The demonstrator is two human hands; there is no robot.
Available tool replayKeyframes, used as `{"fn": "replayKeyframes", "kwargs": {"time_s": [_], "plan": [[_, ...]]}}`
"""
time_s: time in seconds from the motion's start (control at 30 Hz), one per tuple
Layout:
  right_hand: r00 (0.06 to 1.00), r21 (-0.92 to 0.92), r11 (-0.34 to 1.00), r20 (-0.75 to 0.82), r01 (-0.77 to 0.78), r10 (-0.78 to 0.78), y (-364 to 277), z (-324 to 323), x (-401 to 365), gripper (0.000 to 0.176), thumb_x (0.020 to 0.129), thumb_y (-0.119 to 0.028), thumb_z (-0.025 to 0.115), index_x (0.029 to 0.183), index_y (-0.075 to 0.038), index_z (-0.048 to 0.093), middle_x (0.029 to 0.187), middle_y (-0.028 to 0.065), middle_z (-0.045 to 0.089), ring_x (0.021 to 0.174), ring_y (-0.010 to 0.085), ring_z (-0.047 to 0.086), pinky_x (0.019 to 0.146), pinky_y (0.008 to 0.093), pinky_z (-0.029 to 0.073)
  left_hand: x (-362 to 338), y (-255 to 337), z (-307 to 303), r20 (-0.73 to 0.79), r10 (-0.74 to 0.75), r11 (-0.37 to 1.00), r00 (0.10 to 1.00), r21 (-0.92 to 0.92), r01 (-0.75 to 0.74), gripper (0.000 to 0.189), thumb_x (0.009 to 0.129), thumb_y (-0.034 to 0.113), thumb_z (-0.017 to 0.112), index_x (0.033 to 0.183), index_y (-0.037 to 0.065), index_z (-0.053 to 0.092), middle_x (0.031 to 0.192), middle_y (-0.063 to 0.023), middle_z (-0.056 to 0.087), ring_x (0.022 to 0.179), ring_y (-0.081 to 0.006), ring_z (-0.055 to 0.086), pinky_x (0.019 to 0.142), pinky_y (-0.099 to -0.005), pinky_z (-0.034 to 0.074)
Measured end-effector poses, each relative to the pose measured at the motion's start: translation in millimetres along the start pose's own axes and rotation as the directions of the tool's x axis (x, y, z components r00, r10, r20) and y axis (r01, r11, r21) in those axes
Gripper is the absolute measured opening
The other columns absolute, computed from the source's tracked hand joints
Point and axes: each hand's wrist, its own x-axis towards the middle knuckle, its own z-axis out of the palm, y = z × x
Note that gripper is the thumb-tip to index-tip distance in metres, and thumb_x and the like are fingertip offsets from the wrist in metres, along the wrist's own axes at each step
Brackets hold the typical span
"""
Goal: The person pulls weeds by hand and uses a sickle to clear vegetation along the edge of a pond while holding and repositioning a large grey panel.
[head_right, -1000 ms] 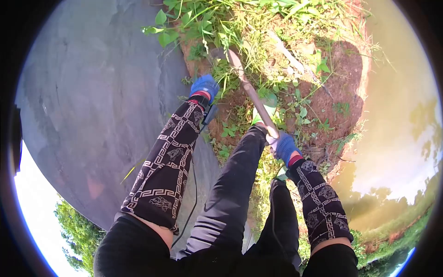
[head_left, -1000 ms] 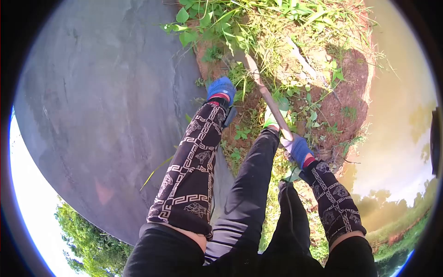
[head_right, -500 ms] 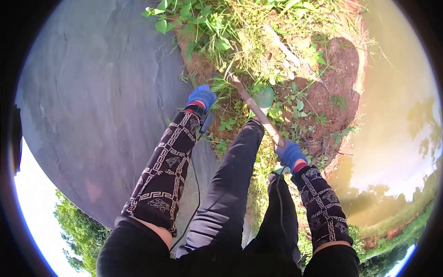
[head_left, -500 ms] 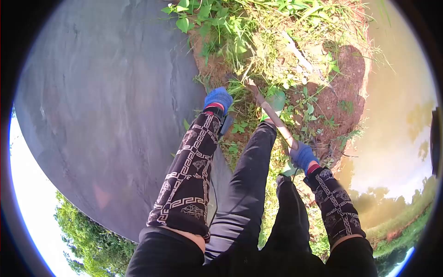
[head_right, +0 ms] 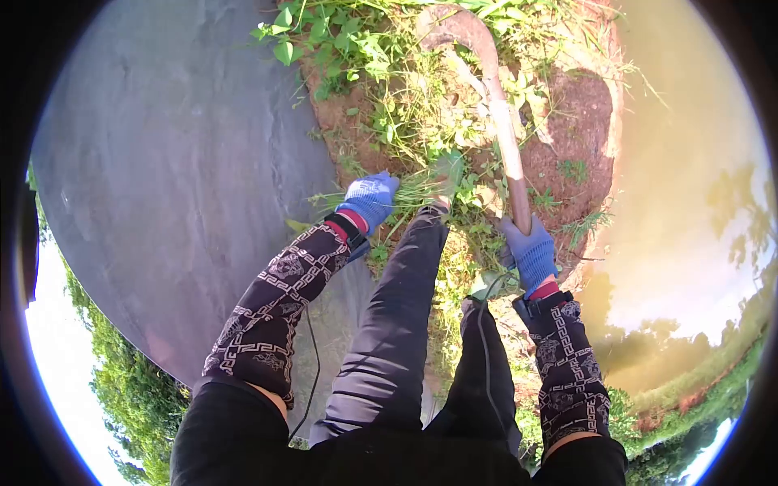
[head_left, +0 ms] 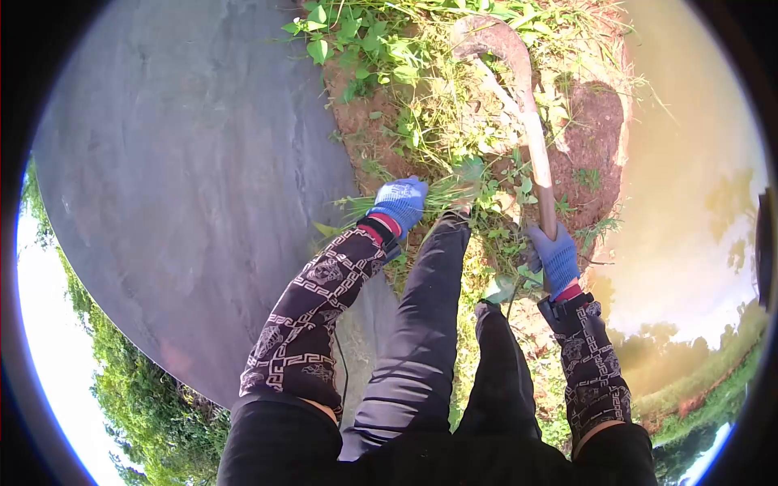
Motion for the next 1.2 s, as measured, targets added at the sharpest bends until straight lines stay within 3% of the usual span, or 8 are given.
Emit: {"fn": "replayKeyframes", "kwargs": {"time_s": [0.2,0.27,0.37,0.4,0.5,0.93,1.1,1.2], "plan": [[0.994,-0.072,0.993,-0.059,-0.096,0.091,33,-18,-4,0.031,0.085,-0.027,0.072,0.098,-0.002,0.057,0.06,0.0046,0.056,0.045,0.0128,0.056,0.041,0.0274,0.046,122,22,19,0.147,-0.017,0.941,0.989,0.336,-0.034,0.043,0.094,0.013,0.05,0.138,0.01,0.049,0.154,-0.0118,0.037,0.106,-0.029,0.066,0.081,-0.0454,0.055],[0.99,-0.047,0.989,-0.035,-0.138,0.137,44,-20,-8,0.031,0.086,-0.026,0.072,0.097,-0.002,0.056,0.06,0.0052,0.057,0.044,0.0128,0.056,0.04,0.0277,0.045,166,-10,21,0.286,-0.44,0.7,0.851,-0.484,0.524,0.047,0.095,0.012,0.049,0.141,0.012,0.045,0.146,-0.0115,0.047,0.101,-0.0295,0.067,0.077,-0.0438,0.055],[0.979,-0.036,0.978,-0.024,-0.203,0.203,55,-20,-14,0.031,0.086,-0.027,0.071,0.097,-0.002,0.056,0.059,0.0057,0.056,0.042,0.0132,0.055,0.039,0.028,0.045,176,-52,62,-0.308,-0.128,0.74,0.943,0.603,0.297,0.033,0.095,0.021,0.052,0.125,0.014,0.063,0.101,-0.0107,0.068,0.085,-0.027,0.069,0.068,-0.041,0.054],[0.974,-0.013,0.974,-0.016,-0.226,0.225,58,-18,-16,0.032,0.086,-0.027,0.071,0.097,-0.002,0.056,0.058,0.0056,0.056,0.042,0.0134,0.054,0.039,0.028,0.046,182,-59,52,-0.034,-0.203,0.694,0.978,0.7,0.169,0.026,0.094,0.022,0.055,0.112,0.015,0.072,0.095,-0.0088,0.071,0.085,-0.0262,0.07,0.067,-0.0412,0.055],[0.976,-0.008,0.976,0.003,-0.218,0.219,55,-14,-19,0.03,0.086,-0.025,0.071,0.097,-0.002,0.056,0.057,0.0048,0.055,0.041,0.0127,0.053,0.039,0.0271,0.044,167,-49,-7,0.217,-0.143,0.787,0.966,0.617,-0.023,0.024,0.091,0.021,0.058,0.107,0.014,0.074,0.101,-0.0079,0.073,0.089,-0.0255,0.071,0.071,-0.0423,0.056],[0.982,-0.02,0.988,0.115,-0.15,0.152,34,-5,-9,0.033,0.087,-0.031,0.069,0.094,-0.002,0.056,0.059,0.0052,0.058,0.044,0.0134,0.056,0.041,0.0286,0.047,-10,-111,-43,0.15,-0.65,0.739,0.745,-0.104,0.666,0.043,0.084,0.043,0.061,0.114,0.013,0.068,0.112,-0.0191,0.068,0.107,-0.0376,0.064,0.094,-0.0465,0.05],[0.988,-0.018,0.997,0.129,-0.08,0.082,-3,34,21,0.035,0.087,-0.033,0.068,0.095,-0.002,0.054,0.06,0.0062,0.059,0.045,0.0147,0.058,0.043,0.0309,0.048,21,-69,-115,0.233,-0.261,0.849,0.937,0.518,0.107,0.031,0.085,0.025,0.059,0.11,0.011,0.071,0.113,-0.015,0.069,0.105,-0.0374,0.064,0.089,-0.0447,0.05],[0.994,-0.041,0.999,0.103,-0.032,0.036,-14,50,51,0.036,0.087,-0.033,0.068,0.095,-0.001,0.054,0.06,0.007,0.059,0.046,0.0154,0.059,0.044,0.0315,0.048,98,-59,-93,-0.13,-0.018,0.869,0.991,0.489,0.08,0.033,0.088,0.016,0.053,0.117,0.008,0.068,0.136,-0.0122,0.055,0.119,-0.0321,0.054,0.102,-0.0437,0.042]]}}
